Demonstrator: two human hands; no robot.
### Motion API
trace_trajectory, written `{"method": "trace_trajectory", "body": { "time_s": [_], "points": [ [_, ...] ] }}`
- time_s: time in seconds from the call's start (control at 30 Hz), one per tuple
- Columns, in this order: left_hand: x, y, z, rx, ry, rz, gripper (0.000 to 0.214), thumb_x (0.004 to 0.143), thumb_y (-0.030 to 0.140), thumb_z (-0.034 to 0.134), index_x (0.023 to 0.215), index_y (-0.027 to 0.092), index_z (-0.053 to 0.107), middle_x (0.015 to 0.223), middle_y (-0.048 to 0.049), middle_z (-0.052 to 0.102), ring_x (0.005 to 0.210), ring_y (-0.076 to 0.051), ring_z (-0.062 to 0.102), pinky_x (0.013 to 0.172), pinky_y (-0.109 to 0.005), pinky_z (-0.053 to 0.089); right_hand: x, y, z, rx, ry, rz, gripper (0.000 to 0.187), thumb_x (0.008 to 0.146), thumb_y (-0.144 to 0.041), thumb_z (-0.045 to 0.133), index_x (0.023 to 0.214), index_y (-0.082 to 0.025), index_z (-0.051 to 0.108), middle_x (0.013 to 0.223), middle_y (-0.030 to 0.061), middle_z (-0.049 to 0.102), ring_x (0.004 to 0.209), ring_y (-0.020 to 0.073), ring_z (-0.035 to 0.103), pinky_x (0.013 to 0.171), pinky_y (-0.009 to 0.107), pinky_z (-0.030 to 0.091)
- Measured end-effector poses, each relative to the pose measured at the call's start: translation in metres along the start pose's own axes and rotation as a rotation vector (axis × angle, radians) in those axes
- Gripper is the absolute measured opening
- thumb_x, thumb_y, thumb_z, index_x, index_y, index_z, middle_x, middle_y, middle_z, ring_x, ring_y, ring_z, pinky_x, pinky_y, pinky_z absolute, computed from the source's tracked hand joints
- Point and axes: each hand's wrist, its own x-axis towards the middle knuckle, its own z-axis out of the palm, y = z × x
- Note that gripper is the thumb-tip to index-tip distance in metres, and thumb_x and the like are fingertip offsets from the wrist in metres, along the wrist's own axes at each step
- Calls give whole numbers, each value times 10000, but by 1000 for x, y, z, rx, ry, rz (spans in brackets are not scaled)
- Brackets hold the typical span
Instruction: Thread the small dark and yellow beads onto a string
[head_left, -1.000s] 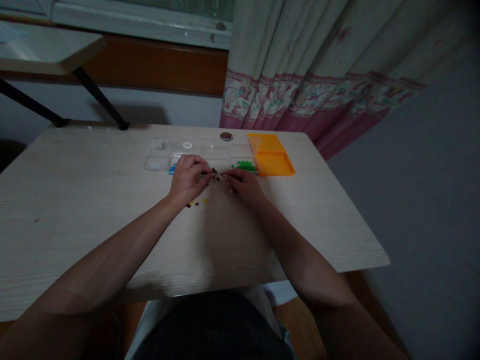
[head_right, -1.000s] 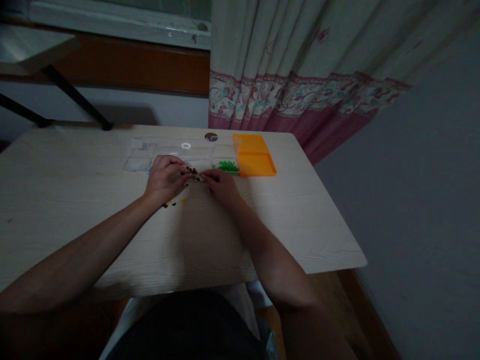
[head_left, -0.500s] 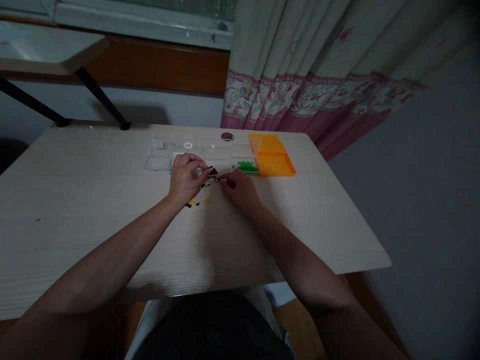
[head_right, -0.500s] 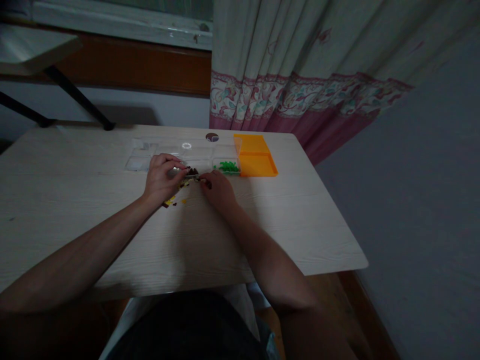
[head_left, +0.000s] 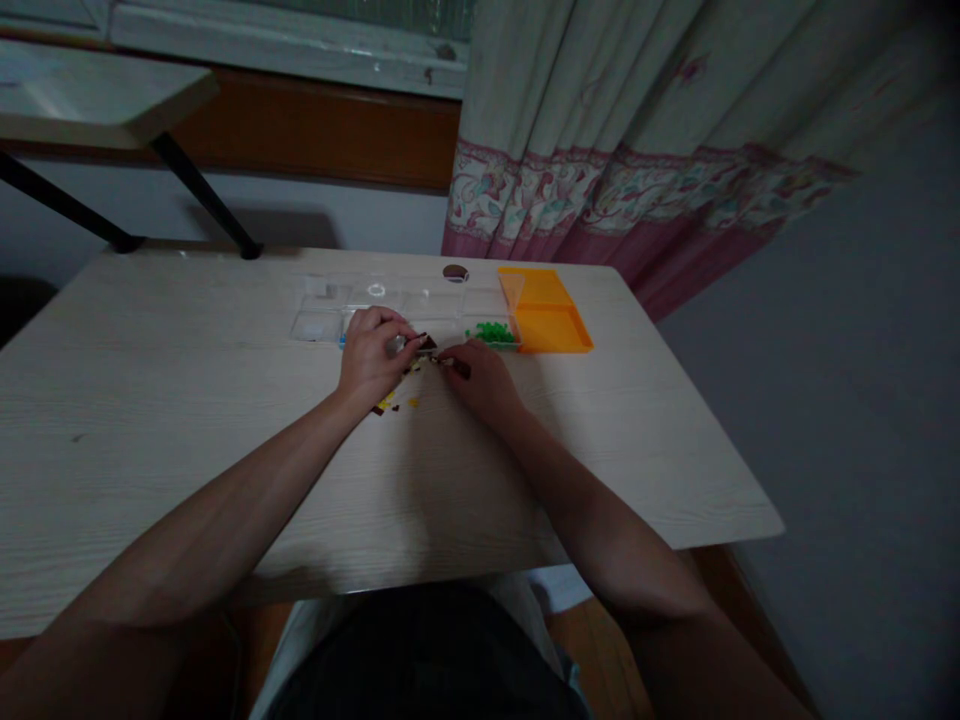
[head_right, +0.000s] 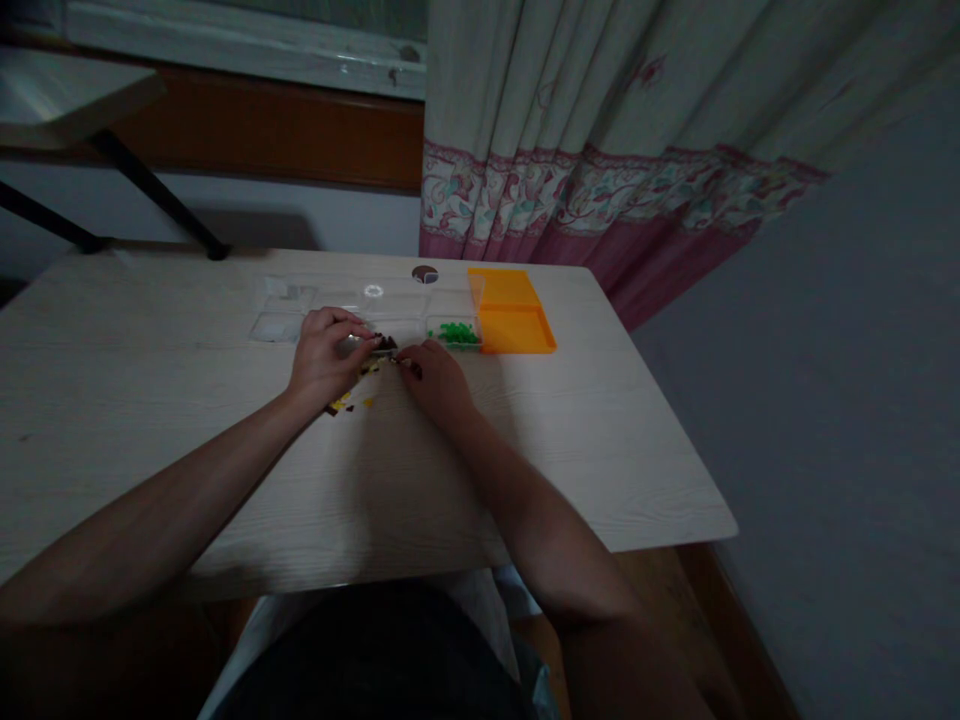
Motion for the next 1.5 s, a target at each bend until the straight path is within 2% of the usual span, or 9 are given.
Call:
{"method": "trace_trajectory", "body": {
  "time_s": [0.37, 0.83, 1.07, 1.33, 1.5],
  "points": [
    [-1, 1, -1, -1, -6, 2, 78, 811, 311, 707, 841, 241, 691, 971, -24, 620, 986, -209, 547, 894, -390, 421, 1, -1, -1, -19, -30, 22, 194, 865, -190, 584, 1000, -178, 723, 848, 47, 581, 796, 163, 531, 756, 280, 423],
    [-1, 0, -1, 38, -18, -54, 93, 801, 345, 705, 835, 259, 710, 970, -33, 632, 1004, -238, 524, 916, -431, 392, 3, -1, -3, -8, -33, 41, 81, 830, -197, 614, 810, -166, 687, 787, 35, 593, 777, 155, 526, 733, 269, 401],
    [-2, -1, 0, 51, -4, -76, 102, 808, 353, 687, 832, 256, 708, 987, -35, 627, 1028, -247, 513, 937, -447, 379, 6, 7, -4, 308, -6, 216, 127, 804, -296, 614, 789, -173, 644, 691, -6, 612, 639, 123, 537, 629, 248, 407],
    [-2, -1, 0, 53, -13, -73, 118, 838, 350, 651, 835, 248, 710, 1015, -44, 618, 1037, -247, 500, 927, -436, 378, 5, 12, -3, 554, 42, 317, 226, 785, -435, 629, 797, -213, 594, 556, -53, 531, 441, 93, 459, 463, 226, 363],
    [-3, 1, 0, 50, -16, -64, 105, 841, 335, 654, 835, 248, 713, 1032, -46, 612, 1055, -251, 487, 936, -442, 378, 7, 17, -3, 701, 48, 370, 279, 753, -481, 664, 779, -225, 557, 545, -61, 505, 409, 91, 436, 406, 225, 340]
  ]
}}
